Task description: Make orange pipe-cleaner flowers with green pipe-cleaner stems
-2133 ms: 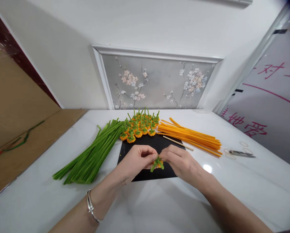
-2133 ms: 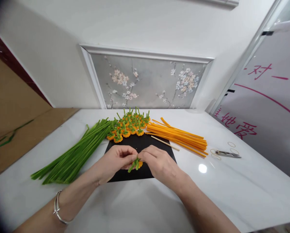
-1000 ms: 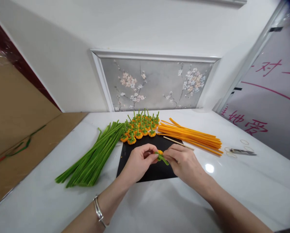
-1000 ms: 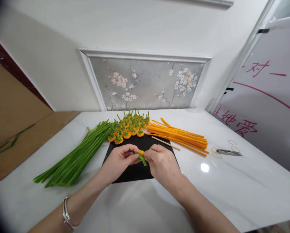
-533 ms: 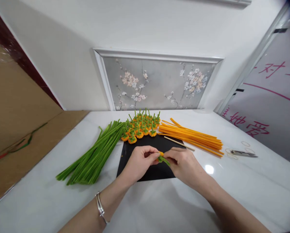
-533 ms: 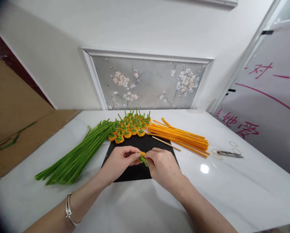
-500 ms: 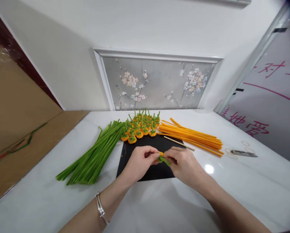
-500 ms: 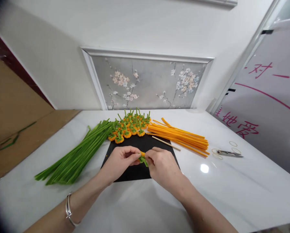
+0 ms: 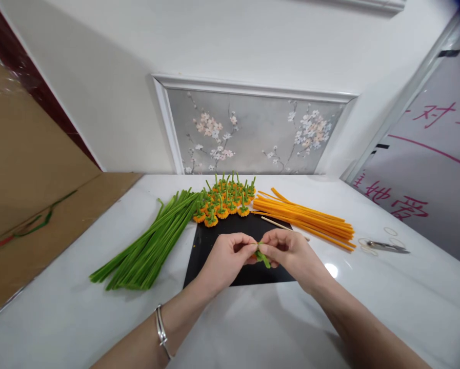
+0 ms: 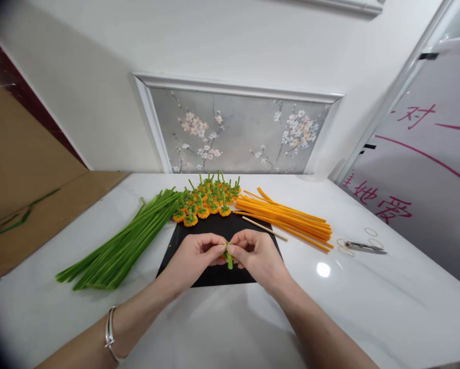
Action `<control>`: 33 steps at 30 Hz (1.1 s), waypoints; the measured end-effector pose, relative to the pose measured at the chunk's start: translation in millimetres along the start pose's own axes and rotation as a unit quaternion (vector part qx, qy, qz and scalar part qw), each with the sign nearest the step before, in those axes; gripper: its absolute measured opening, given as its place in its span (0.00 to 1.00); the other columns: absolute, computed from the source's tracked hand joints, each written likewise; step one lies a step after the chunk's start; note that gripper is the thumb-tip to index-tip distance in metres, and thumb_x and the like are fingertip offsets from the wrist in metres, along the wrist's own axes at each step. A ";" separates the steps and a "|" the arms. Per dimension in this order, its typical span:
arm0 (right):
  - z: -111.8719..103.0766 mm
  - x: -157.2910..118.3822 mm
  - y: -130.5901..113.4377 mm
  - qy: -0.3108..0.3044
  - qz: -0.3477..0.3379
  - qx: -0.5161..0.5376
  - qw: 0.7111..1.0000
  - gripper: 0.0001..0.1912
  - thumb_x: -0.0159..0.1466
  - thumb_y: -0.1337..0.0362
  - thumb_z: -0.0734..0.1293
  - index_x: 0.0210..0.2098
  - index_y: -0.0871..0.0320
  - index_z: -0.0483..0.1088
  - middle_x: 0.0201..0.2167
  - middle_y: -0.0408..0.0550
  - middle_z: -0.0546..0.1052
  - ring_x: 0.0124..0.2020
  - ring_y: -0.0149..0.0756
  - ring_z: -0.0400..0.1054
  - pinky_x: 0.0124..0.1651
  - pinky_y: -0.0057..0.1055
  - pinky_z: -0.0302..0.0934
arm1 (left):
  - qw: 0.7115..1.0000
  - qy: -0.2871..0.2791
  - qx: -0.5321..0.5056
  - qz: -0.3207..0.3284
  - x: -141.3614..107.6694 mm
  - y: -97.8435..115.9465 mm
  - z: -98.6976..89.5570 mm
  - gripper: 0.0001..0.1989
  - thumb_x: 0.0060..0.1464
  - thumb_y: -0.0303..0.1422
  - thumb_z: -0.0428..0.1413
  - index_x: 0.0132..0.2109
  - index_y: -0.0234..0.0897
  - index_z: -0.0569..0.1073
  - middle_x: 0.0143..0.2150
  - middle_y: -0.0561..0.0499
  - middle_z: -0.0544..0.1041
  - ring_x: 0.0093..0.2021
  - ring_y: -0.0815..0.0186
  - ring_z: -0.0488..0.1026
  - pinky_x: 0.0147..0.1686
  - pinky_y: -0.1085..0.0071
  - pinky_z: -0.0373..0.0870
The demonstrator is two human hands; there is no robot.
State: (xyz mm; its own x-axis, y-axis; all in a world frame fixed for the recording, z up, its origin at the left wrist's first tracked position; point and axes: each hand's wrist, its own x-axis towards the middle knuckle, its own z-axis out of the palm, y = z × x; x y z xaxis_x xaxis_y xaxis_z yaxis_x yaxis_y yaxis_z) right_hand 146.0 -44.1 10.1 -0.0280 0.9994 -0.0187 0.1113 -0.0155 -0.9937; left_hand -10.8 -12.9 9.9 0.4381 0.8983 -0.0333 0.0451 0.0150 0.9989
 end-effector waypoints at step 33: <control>-8.8 -2.8 7.6 0.020 -0.145 -0.245 0.958 0.06 0.59 0.68 0.63 0.28 0.56 0.72 0.24 0.42 0.73 0.25 0.31 0.65 0.30 0.26 0.59 | 0.999 0.003 0.016 -0.043 1.6 -3.2 -1.1 0.09 0.50 0.34 0.59 0.29 0.31 0.77 0.25 0.50 0.75 0.26 0.71 0.72 0.28 0.76 0.71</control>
State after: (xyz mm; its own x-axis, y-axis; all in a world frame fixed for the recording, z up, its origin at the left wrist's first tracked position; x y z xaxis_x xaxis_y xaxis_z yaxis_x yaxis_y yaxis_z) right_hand 155.7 -46.7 3.5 -0.0908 0.9602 0.2643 0.5587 0.2688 -0.7846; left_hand -11.2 -11.1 6.7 0.4267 0.8966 -0.1182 0.1102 0.0781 0.9908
